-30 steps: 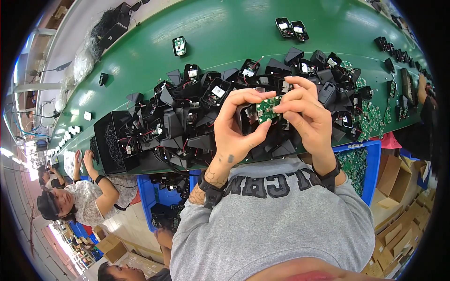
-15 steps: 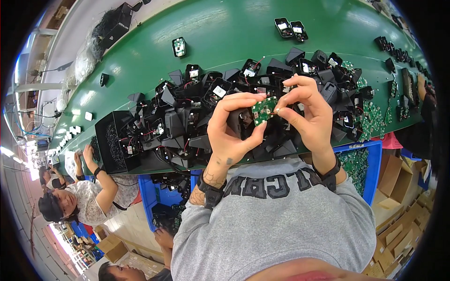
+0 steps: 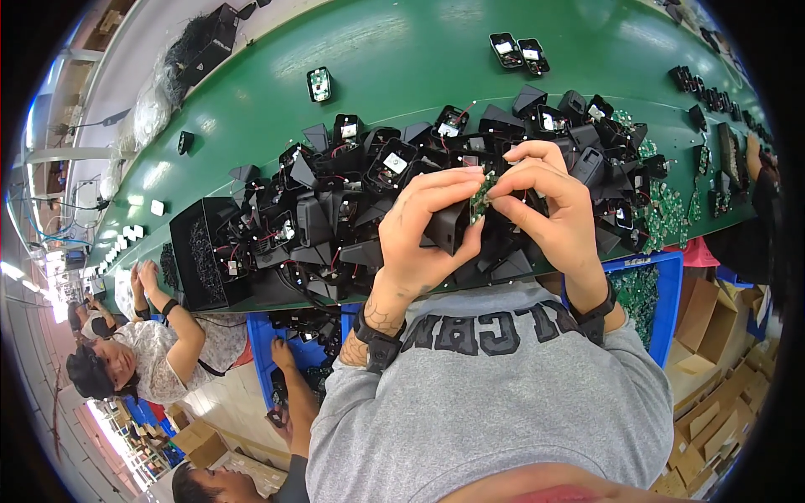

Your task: Assemble small circuit boards into black plastic housings on a production line.

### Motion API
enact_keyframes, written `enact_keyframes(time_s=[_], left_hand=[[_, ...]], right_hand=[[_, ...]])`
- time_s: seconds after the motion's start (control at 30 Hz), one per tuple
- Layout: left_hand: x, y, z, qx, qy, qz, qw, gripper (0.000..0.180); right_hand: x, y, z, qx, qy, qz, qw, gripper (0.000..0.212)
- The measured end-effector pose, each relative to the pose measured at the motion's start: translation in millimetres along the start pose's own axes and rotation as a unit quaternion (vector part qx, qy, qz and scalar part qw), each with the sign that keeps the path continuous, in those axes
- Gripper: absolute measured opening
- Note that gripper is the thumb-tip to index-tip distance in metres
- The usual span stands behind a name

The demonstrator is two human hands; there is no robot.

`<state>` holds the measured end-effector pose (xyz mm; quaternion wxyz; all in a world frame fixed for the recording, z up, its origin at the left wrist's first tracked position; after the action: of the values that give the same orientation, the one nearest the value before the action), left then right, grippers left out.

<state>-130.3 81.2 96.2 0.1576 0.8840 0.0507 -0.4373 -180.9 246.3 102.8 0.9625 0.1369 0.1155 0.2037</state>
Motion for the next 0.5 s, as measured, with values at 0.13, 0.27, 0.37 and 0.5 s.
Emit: enact_keyframes(time_s=[0.13,0.27,0.37,0.5], left_hand=[[-1.2,0.1,-2.9,-0.016,-0.016,0.031,0.999,0.044],[-1.7,-0.5,-4.6,-0.035,-0.027,0.067,0.997,0.043],[-3.5,-2.0,-3.8,-0.042,-0.035,0.100,0.994,0.043],[-5.0,-3.0,-2.4,-0.025,0.009,0.105,0.994,0.040]], right_hand=[[-0.8,0.0,-3.6,-0.080,-0.080,0.010,0.994,0.021],[-3.0,-1.0,-5.8,-0.103,-0.098,0.057,0.988,0.033],[-4.7,0.9,-2.8,-0.042,-0.091,0.062,0.993,0.033],[-4.4,-3.6,-7.5,-0.063,-0.107,0.054,0.991,0.033]])
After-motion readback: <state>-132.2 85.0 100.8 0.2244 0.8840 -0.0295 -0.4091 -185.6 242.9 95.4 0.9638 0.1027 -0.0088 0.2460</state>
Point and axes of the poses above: each hand's wrist, its own x-axis away from the middle knuckle, its own y-axis out of the back of the hand, z = x × y, the point moved 3 cm from there along -x, towards the middle knuckle, and after that the axes turned 12 degrees about -y, right-handed, at the moved point
